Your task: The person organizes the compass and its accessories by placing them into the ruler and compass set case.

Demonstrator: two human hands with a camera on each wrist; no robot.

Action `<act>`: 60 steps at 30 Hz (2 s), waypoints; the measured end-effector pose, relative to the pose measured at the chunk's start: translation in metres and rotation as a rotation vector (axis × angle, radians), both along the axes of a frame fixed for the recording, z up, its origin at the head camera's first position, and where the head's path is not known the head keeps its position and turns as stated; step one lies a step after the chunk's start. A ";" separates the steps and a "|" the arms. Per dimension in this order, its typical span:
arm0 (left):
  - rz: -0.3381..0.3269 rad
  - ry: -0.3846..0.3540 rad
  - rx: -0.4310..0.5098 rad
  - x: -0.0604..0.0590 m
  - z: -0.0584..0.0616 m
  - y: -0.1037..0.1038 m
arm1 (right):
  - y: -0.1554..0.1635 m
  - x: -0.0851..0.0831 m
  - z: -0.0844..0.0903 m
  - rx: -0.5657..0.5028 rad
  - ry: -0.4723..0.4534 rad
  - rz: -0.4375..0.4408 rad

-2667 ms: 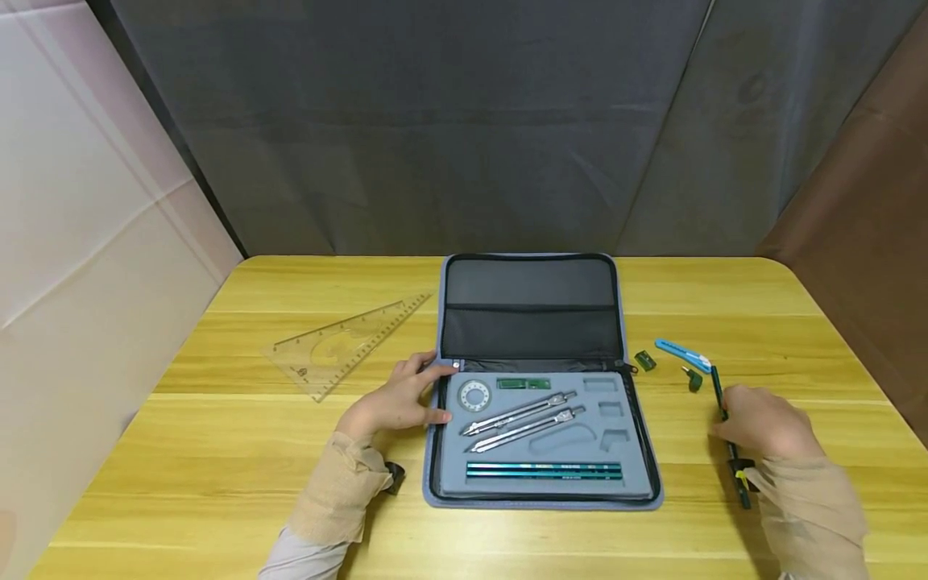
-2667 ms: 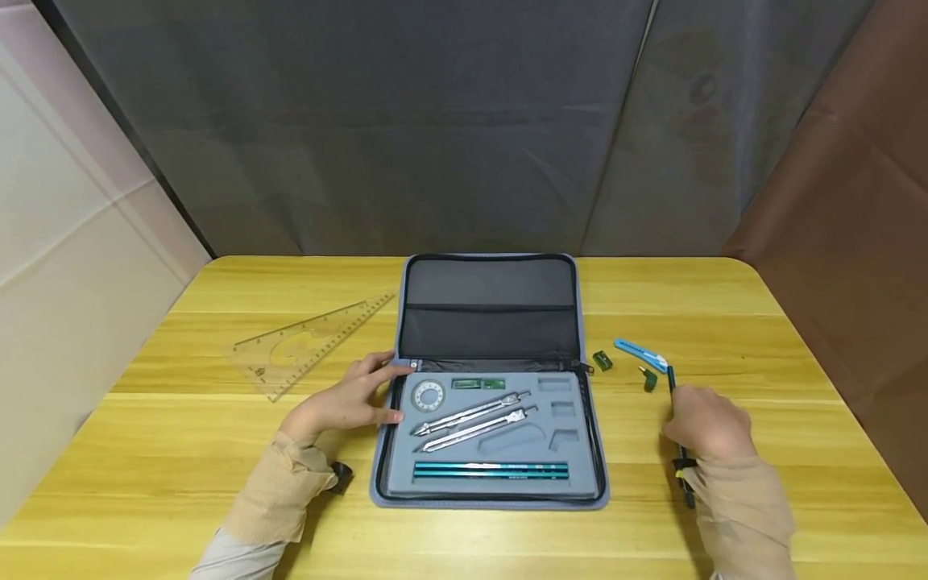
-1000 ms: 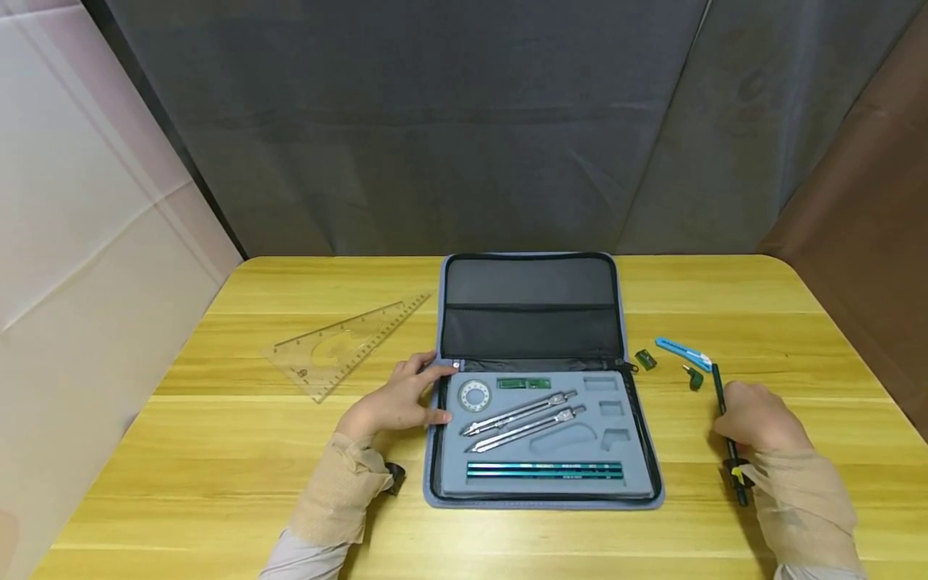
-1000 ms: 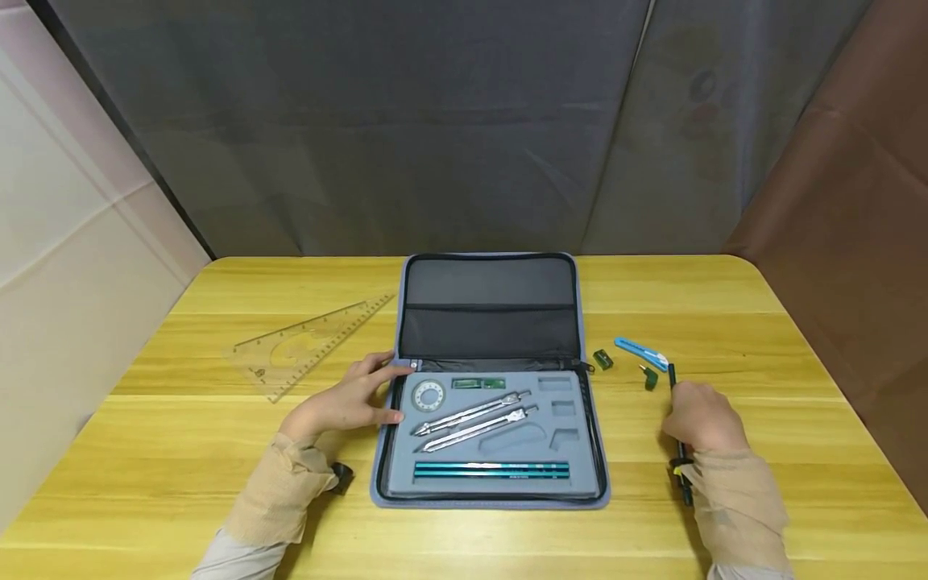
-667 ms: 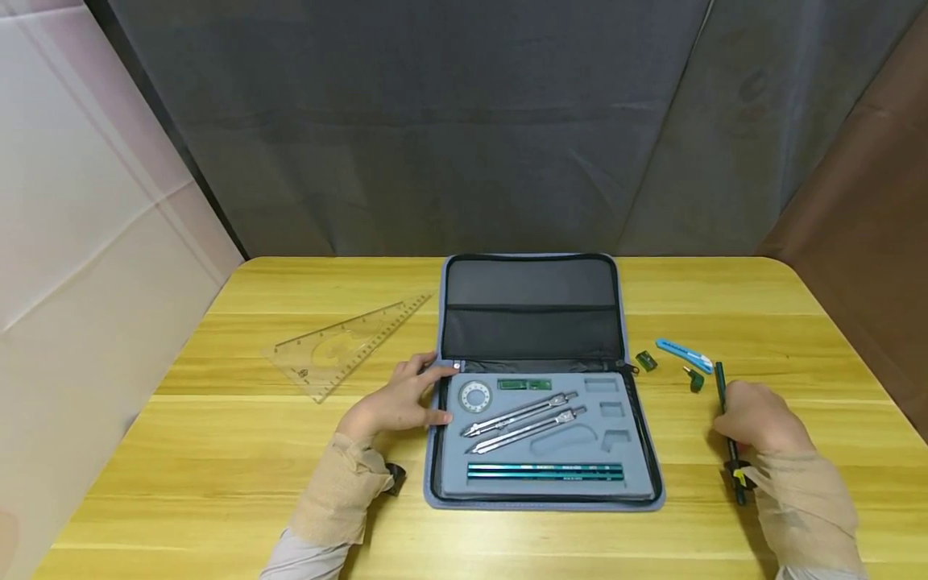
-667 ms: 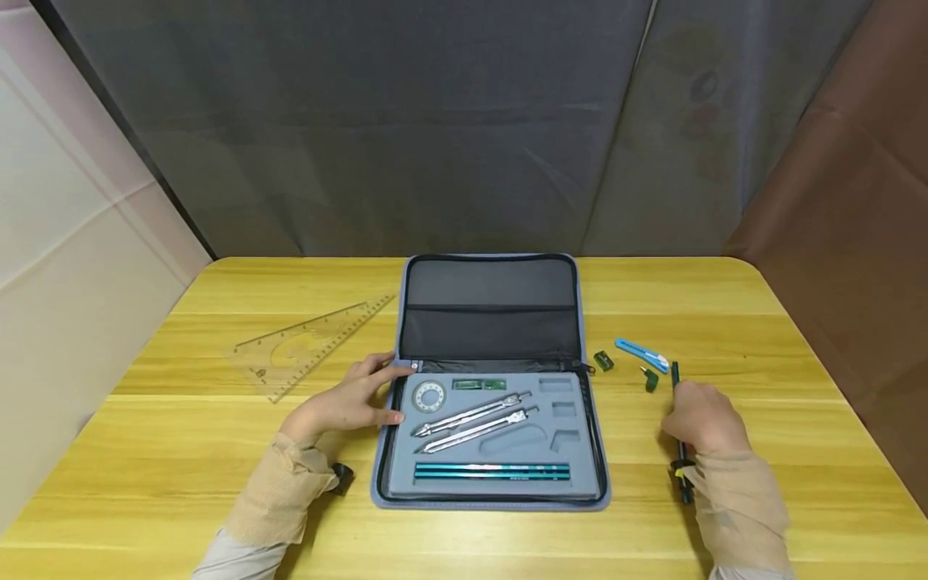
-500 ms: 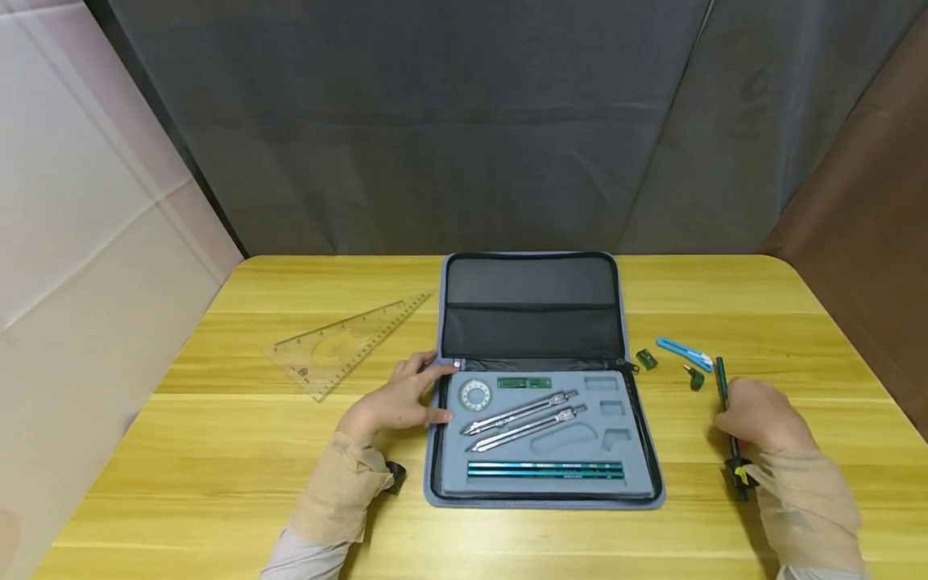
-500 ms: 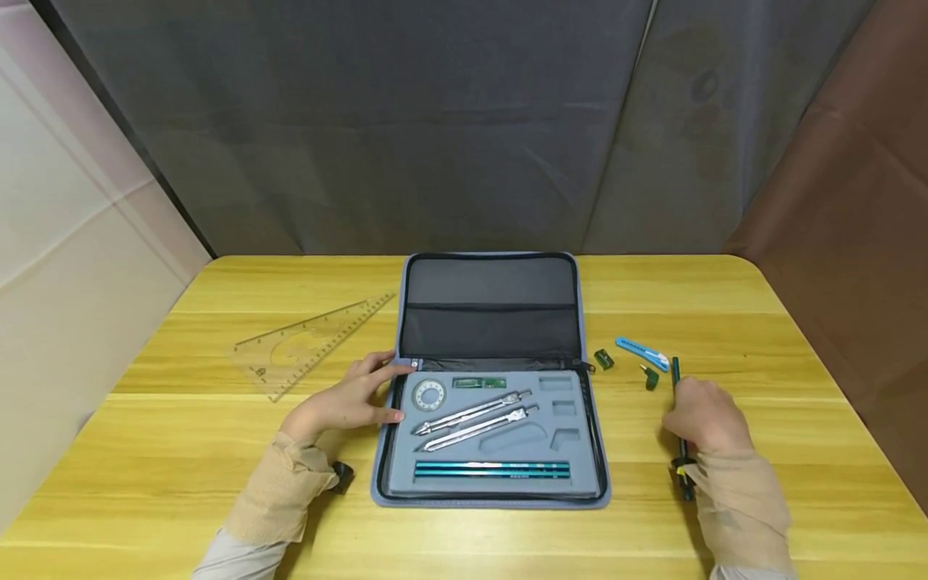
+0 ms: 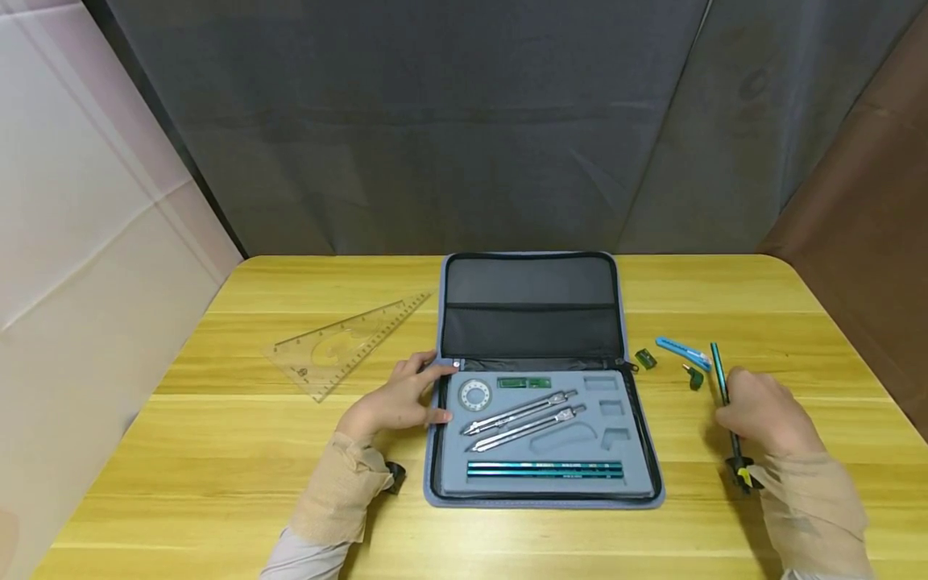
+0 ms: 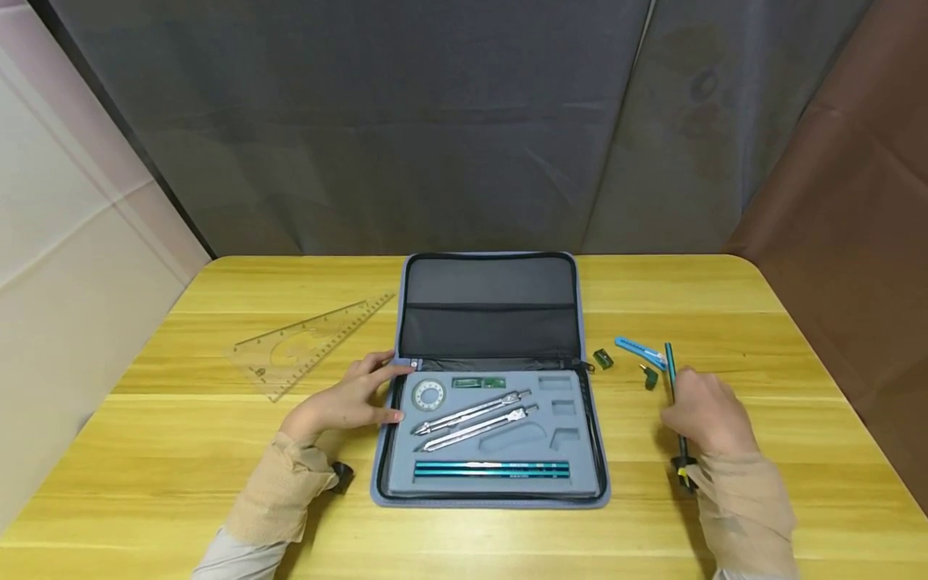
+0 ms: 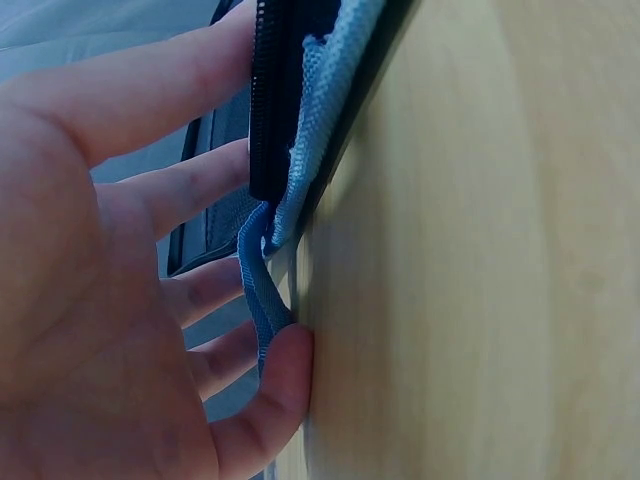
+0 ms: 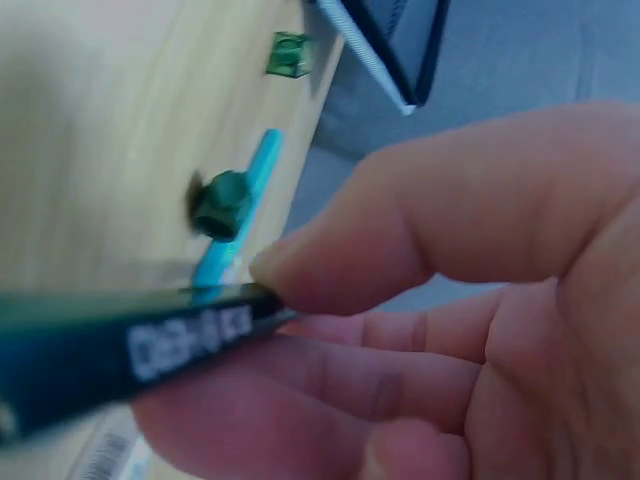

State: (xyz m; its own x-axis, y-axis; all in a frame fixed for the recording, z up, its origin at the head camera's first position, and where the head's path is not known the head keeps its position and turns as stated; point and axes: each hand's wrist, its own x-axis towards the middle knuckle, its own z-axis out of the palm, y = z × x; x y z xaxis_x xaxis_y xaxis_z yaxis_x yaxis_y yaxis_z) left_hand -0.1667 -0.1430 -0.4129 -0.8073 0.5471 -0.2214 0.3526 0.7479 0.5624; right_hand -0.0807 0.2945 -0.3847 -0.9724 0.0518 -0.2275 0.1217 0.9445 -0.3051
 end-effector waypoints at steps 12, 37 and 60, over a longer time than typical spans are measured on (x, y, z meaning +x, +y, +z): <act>0.000 -0.003 0.004 0.001 0.001 -0.001 | -0.024 0.007 0.019 0.023 0.167 0.052; 0.005 -0.007 0.010 0.000 0.001 0.000 | -0.062 0.019 0.033 0.151 0.411 0.228; 0.001 -0.001 0.008 0.000 0.000 0.000 | -0.101 0.029 0.031 0.148 0.615 0.426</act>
